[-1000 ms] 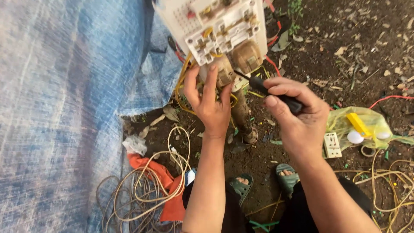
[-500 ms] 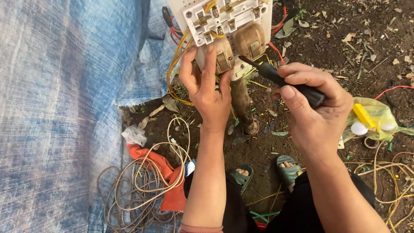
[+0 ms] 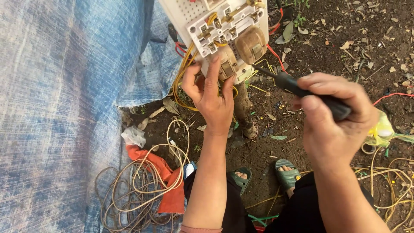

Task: Using a screwdriver to secure or adjust wires within an outdoor electrical panel mounted on a post.

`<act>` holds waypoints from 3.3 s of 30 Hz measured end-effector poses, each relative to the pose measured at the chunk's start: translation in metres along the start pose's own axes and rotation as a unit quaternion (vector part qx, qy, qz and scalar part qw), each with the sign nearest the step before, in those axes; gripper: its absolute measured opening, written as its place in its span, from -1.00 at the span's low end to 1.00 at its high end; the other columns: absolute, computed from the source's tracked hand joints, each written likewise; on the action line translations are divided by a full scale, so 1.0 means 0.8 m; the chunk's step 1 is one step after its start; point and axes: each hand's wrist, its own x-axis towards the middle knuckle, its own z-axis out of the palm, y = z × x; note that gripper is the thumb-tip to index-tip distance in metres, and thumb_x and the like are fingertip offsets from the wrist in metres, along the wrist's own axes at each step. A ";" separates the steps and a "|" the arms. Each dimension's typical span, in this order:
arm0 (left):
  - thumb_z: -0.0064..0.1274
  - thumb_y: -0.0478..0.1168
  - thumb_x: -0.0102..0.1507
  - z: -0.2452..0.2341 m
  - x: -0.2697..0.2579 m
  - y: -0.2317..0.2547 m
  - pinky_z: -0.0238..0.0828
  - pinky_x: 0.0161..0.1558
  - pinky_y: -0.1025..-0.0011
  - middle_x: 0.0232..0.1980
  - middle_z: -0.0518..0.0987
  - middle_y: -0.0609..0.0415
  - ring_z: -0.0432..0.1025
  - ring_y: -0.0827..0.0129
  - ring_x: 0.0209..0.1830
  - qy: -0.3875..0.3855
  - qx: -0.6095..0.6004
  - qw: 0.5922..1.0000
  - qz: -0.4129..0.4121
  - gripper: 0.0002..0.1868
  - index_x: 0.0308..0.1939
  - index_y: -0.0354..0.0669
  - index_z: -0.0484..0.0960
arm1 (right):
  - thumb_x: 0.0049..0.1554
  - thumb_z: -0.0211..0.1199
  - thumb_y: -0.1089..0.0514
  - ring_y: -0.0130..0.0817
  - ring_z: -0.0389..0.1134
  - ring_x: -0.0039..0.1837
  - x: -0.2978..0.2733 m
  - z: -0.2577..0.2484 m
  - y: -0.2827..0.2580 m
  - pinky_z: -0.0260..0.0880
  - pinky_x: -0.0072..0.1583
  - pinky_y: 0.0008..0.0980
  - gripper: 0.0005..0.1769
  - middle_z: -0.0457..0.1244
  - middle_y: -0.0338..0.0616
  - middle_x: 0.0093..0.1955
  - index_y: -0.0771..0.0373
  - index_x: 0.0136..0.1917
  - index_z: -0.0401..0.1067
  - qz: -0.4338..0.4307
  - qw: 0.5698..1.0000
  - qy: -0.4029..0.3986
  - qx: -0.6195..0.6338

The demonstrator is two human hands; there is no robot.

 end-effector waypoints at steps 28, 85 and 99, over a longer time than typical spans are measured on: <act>0.34 -0.45 0.31 -0.006 0.004 0.004 0.42 0.30 0.34 0.43 0.15 0.10 0.24 0.25 0.41 -0.043 -0.003 0.999 -0.034 -0.28 0.43 0.26 0.42 | 0.27 0.26 0.42 -0.32 0.39 0.07 -0.010 0.029 0.006 0.56 0.08 -0.48 -0.76 0.28 0.11 0.32 0.28 0.14 0.29 0.011 0.998 -0.035 -0.057; 0.39 -0.25 0.23 0.014 -0.001 -0.003 0.46 0.46 0.32 0.43 0.18 0.13 0.31 0.29 0.39 0.040 -0.086 0.995 -0.033 -0.30 0.39 0.14 0.41 | 0.27 0.24 0.37 -0.25 0.39 0.07 -0.024 0.031 0.017 0.55 0.10 -0.39 -0.77 0.27 0.19 0.32 0.28 0.11 0.22 -0.025 0.994 -0.074 -0.073; 0.45 -0.23 0.21 0.010 0.003 -0.005 0.56 0.33 0.40 0.44 0.19 0.09 0.36 0.30 0.32 0.025 -0.045 0.998 -0.020 -0.23 0.42 0.22 0.38 | 0.25 0.25 0.32 -0.26 0.44 0.06 -0.019 0.039 0.028 0.61 0.09 -0.44 -0.76 0.30 0.16 0.28 0.28 0.12 0.24 -0.003 0.996 -0.079 -0.039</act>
